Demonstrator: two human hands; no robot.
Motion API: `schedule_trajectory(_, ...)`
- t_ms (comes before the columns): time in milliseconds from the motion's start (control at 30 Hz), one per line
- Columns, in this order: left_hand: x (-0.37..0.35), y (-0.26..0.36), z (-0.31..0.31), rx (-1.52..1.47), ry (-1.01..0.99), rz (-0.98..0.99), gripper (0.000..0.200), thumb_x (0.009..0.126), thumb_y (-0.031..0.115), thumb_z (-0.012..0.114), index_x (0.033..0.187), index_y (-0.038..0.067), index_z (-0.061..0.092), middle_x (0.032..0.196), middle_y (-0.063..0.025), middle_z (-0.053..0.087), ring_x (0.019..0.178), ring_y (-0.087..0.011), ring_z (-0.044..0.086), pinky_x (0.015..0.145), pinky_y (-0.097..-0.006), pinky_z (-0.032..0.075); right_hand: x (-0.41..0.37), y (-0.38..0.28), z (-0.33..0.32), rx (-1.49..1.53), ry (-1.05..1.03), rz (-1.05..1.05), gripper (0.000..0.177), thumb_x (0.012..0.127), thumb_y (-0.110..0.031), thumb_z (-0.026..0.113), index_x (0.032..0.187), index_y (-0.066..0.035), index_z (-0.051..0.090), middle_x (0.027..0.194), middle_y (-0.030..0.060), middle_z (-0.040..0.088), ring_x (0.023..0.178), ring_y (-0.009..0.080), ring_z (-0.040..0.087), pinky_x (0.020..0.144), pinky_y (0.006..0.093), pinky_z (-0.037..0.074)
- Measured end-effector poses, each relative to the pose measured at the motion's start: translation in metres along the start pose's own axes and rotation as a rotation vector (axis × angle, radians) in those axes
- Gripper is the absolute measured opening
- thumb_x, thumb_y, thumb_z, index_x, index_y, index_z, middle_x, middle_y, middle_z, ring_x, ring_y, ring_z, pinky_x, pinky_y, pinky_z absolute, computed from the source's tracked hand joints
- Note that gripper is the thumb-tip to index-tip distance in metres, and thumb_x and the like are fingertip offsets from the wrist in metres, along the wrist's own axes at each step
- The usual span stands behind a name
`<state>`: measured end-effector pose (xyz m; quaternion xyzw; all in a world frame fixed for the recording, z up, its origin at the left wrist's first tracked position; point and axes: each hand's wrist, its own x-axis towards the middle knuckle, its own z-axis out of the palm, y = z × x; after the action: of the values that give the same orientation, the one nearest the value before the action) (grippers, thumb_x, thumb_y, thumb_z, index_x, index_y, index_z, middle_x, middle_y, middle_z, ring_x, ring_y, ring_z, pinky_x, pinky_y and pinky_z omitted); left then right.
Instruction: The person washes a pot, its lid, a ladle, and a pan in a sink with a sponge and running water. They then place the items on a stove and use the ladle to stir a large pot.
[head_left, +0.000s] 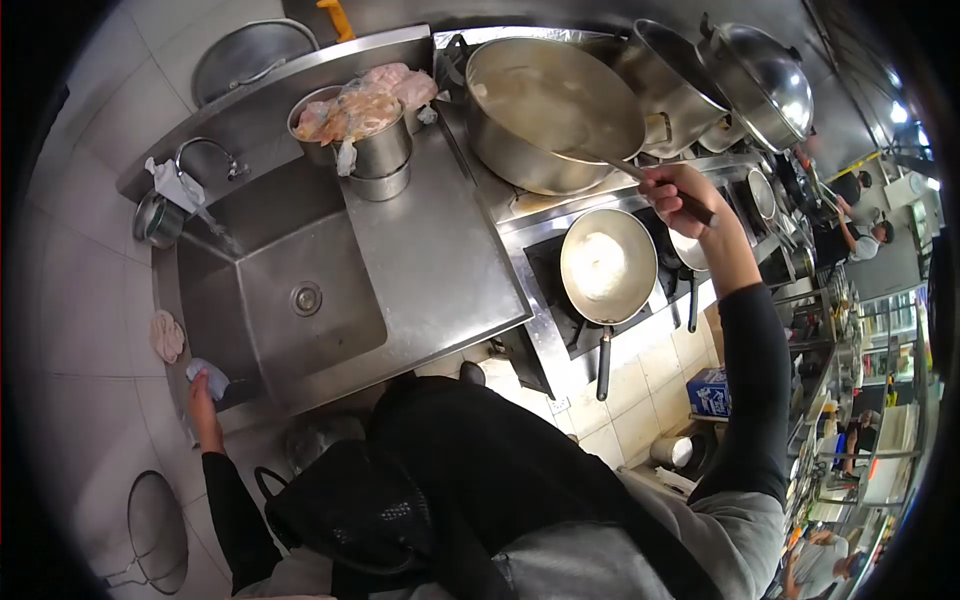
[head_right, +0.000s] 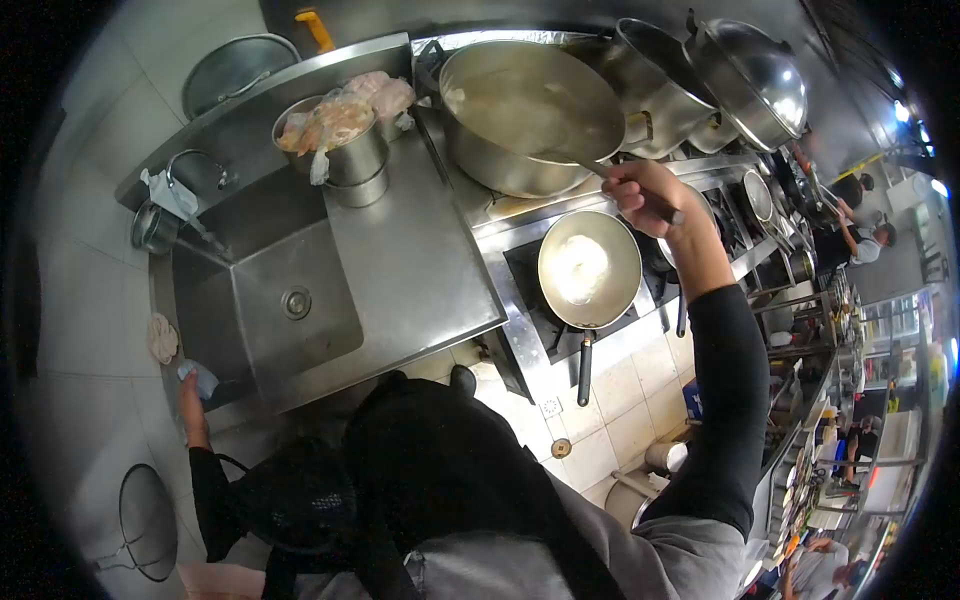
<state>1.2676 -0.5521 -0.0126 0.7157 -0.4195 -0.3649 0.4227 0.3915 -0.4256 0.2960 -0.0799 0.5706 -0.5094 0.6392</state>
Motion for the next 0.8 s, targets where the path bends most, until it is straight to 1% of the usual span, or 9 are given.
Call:
schedule_trajectory(200,0.0,0.011,-0.013,-0.036,-0.052,-0.028,0.027,0.091,0.022,0.067,0.11,0.003,0.063,0.11,-0.0067,0.063,0.111,-0.019,0.057,0.098,-0.031,0.041,-0.048,-0.006,0.004,0.101,-0.072,-0.013,0.02,0.102,-0.011,0.04,0.085,-0.002,0.043,0.067,0.0012,0.046,0.042,0.0021,0.038,0.031,0.0149,0.036)
schedule_trajectory(333,0.005,0.066,0.037,-0.045,0.08,0.36,0.049,0.081,0.001,0.071,0.127,0.005,0.052,0.107,-0.0073,0.063,0.106,-0.0197,0.06,0.091,-0.0329,0.047,-0.087,-0.007,0.032,0.118,-0.101,0.024,0.026,0.104,-0.015,0.037,0.081,-0.002,0.044,0.06,0.0011,0.044,0.035,0.0041,0.037,0.026,0.0178,0.034)
schedule_trajectory(400,0.024,0.085,0.052,0.259,0.143,0.63,0.055,0.08,0.002,0.069,0.132,0.002,0.052,0.112,-0.0096,0.065,0.102,-0.0208,0.063,0.089,-0.0329,0.05,-0.095,-0.011,0.031,0.048,-0.167,0.087,0.028,0.104,-0.018,0.037,0.084,-0.002,0.047,0.053,0.0011,0.043,0.031,0.0065,0.038,0.025,0.0206,0.036)
schedule_trajectory(467,0.045,0.121,0.062,0.19,-0.186,0.201,0.06,0.079,0.003,0.068,0.137,0.0,0.051,0.117,-0.0141,0.065,0.103,-0.023,0.064,0.089,-0.0333,0.052,-0.114,-0.008,0.05,-0.032,-0.145,0.039,0.025,0.104,-0.018,0.038,0.087,-0.003,0.048,0.052,0.0012,0.042,0.031,0.007,0.038,0.024,0.0215,0.035)
schedule_trajectory(500,0.079,0.114,0.07,0.294,-0.112,0.257,0.054,0.079,0.004,0.068,0.131,-0.001,0.056,0.115,-0.0153,0.066,0.104,-0.0219,0.064,0.089,-0.0329,0.052,-0.121,-0.005,0.056,-0.086,-0.142,0.007,0.022,0.104,-0.017,0.038,0.089,-0.004,0.047,0.054,0.0013,0.043,0.031,0.0069,0.038,0.024,0.0216,0.035)
schedule_trajectory(600,0.091,0.181,0.091,0.591,-0.126,0.749,0.049,0.073,0.003,0.067,0.122,0.001,0.062,0.114,-0.0179,0.067,0.106,-0.0317,0.065,0.094,-0.0371,0.049,-0.14,0.012,0.096,0.062,-0.083,-0.048,0.017,0.103,-0.013,0.036,0.113,-0.001,0.044,0.066,0.005,0.048,0.033,0.007,0.037,0.024,0.0221,0.035)
schedule_trajectory(700,0.135,0.222,0.107,0.668,-0.262,0.787,0.049,0.077,0.006,0.061,0.126,0.012,0.06,0.113,-0.017,0.066,0.109,-0.035,0.063,0.092,-0.0415,0.049,-0.151,0.024,0.109,0.191,-0.32,0.092,0.047,0.104,-0.017,0.03,0.149,-0.006,0.022,0.094,0.0143,0.049,0.043,0.0109,0.043,0.029,0.0288,0.039)
schedule_trajectory(767,0.14,0.253,0.124,0.775,-0.172,0.897,0.06,0.077,0.0,0.058,0.135,0.014,0.053,0.124,-0.0154,0.062,0.114,-0.0349,0.06,0.096,-0.0424,0.047,-0.157,0.04,0.141,0.176,-0.277,0.072,0.05,0.104,-0.014,0.029,0.152,-0.007,0.015,0.091,0.0129,0.044,0.04,0.0098,0.034,0.028,0.0272,0.036)
schedule_trajectory(800,0.14,0.268,0.129,0.811,-0.222,0.946,0.06,0.078,-0.001,0.057,0.136,0.015,0.053,0.126,-0.0154,0.06,0.114,-0.0347,0.06,0.096,-0.0426,0.048,-0.159,0.052,0.162,0.157,-0.209,-0.015,0.051,0.1,-0.005,0.035,0.149,0.001,0.02,0.082,0.0167,0.05,0.034,0.0097,0.038,0.024,0.0278,0.039)
